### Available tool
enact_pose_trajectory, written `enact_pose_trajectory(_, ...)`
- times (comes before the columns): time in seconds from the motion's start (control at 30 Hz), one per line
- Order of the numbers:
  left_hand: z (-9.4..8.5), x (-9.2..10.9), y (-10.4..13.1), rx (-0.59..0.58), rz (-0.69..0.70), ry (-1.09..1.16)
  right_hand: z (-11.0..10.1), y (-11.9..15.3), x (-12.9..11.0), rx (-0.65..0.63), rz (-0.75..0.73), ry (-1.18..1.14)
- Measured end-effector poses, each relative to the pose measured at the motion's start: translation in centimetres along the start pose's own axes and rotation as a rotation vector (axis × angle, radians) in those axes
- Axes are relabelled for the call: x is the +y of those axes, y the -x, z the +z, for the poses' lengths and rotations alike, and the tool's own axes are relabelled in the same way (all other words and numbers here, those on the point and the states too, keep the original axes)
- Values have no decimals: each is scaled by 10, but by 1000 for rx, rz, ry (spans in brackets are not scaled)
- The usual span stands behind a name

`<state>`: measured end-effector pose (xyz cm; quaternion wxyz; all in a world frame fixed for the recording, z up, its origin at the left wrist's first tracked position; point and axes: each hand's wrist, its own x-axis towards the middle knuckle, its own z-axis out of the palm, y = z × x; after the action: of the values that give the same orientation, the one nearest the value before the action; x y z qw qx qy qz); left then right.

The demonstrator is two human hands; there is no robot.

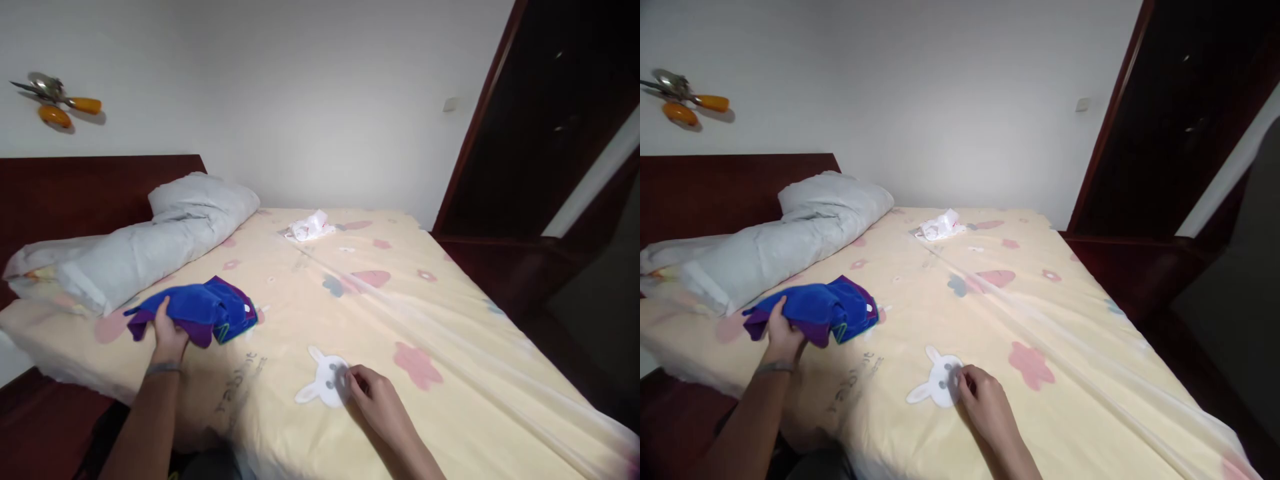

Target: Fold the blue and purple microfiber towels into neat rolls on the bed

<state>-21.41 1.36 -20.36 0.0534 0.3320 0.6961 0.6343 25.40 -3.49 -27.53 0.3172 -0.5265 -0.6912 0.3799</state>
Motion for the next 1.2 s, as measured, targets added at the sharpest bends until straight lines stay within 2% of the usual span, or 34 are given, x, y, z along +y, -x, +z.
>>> enact_pose_trajectory(0.1, -30, -20, 47, -92, -65, -48, 3, 3, -3, -36, -26, 6)
enact_pose_trajectory(0.17, -40, -29, 66, -138, -101, -98, 5, 6, -5, -60, -50, 30)
enact_pose_trajectory(0.23, -45, -32, 66, -160, -152, -154, 5, 9, -8, -88, -64, 49)
enact_pose_trajectory(0.3, -53, -30, 55, -171, -197, -216, 0, 13, -10, -91, -57, 52)
enact_pose_trajectory(0.37, -67, -26, 46, -166, -219, -297, -7, 16, -14, -72, -46, 38)
enact_pose_trajectory(0.47, -95, -23, 48, -69, -233, -456, -18, 18, -19, -44, -27, 20)
enact_pose_trajectory(0.53, -108, -23, 57, 6, -154, -557, -23, 19, -22, -40, -18, 32)
enact_pose_trajectory(0.57, -110, -24, 63, -11, -67, -602, -24, 19, -23, -38, -18, 44)
enact_pose_trajectory(0.6, -110, -25, 68, -86, 39, -643, -25, 19, -23, -37, -25, 55)
enact_pose_trajectory(0.67, -105, -29, 77, -347, 228, -718, -25, 19, -23, -36, -53, 76)
enact_pose_trajectory(0.73, -97, -32, 82, -554, 287, -757, -25, 19, -20, -30, -96, 92)
enact_pose_trajectory(0.77, -94, -34, 83, -588, 283, -767, -25, 18, -19, -26, -117, 98)
enact_pose_trajectory(0.87, -93, -33, 83, -564, 257, -746, -26, 18, -15, -22, -160, 115)
enact_pose_trajectory(1.0, -102, -19, 80, -557, 238, -689, -29, 20, -17, -42, -167, 117)
enact_pose_trajectory(1.2, -107, 8, 74, -420, 209, -669, -32, 21, -23, -31, -144, 127)
